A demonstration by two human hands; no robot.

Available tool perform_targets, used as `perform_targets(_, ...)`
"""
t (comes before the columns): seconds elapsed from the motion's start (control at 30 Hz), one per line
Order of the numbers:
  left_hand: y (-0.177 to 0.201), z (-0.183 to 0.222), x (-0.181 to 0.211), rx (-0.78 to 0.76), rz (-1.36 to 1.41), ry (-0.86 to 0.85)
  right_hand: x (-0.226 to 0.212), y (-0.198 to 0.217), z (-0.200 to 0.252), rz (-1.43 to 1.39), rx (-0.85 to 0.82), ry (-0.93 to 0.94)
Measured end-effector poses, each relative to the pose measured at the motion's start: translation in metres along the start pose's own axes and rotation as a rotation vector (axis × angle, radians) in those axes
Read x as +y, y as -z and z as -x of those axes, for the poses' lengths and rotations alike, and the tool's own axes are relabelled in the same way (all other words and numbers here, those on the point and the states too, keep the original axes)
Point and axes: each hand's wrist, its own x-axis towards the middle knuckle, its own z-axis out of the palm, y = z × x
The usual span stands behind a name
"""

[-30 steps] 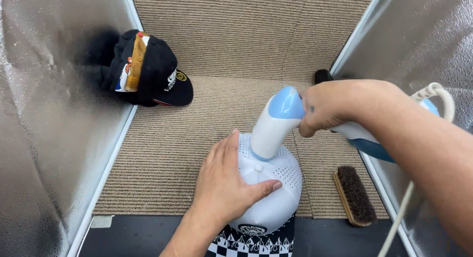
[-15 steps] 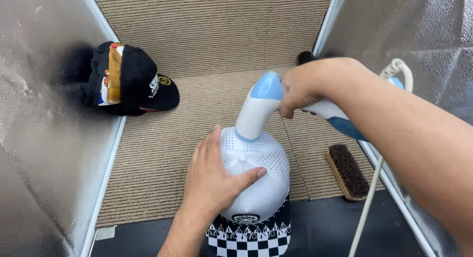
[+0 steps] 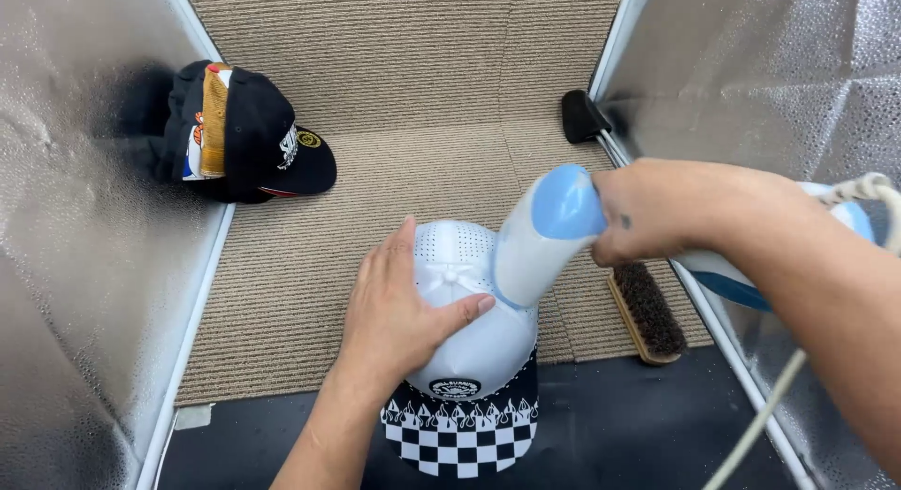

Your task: Brushing and steaming a baseball cap to clean and restore its shape.

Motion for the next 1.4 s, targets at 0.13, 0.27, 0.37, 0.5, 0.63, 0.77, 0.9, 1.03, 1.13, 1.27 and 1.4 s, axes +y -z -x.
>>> perform_targets(0.13, 0.01, 0.012, 0.002, 0.053, 0.119, -0.114, -0.01, 0.002, -0.014, -0.109, 0.132, 0.094)
perform_targets(0.27, 0.011, 0.011, 0.001, 0.043, 0.117, -0.105, -0.007, -0.01, -0.015, -0.231, 0.155, 0.073)
perform_targets(0.37, 0.011, 0.011, 0.002, 0.051, 0.122, -0.116, 0.002, -0.03, -0.01, -0.383, 0.153, 0.037)
perform_targets(0.5, 0.01, 0.008, -0.002, 0.076, 0.128, -0.157, 0.018, -0.058, -0.012, -0.68, 0.12, 0.013)
perform_targets(0.63, 0.006, 0.01, -0.005, 0.085, 0.144, -0.174, 0.028, -0.071, -0.005, -0.762, 0.07, -0.004)
perform_targets(0.77, 0.004, 0.002, -0.003, 0.03, 0.042, -0.091, 0.031, -0.088, 0.008, -0.912, -0.077, -0.114)
perform_targets(0.9, -0.001, -0.002, -0.004, -0.009, -0.05, -0.028, 0.04, -0.133, 0.008, -1.251, -0.211, -0.246)
perform_targets(1.03, -0.008, -0.005, -0.008, 0.085, -0.032, -0.12, 0.04, -0.141, -0.005, -1.406, -0.208, -0.308)
perform_targets(1.13, -0.003, -0.005, -0.006, 0.063, -0.064, -0.018, 0.039, -0.151, -0.012, -1.491, -0.284, -0.291)
perform_targets(1.27, 0.007, -0.006, 0.0, 0.012, 0.006, 0.031, 0.036, -0.191, -0.002, -1.612, -0.356, -0.316)
perform_targets(1.4, 0.012, -0.01, 0.006, 0.0, 0.028, 0.018, 0.025, -0.213, 0.007, -1.759, -0.345, -0.391)
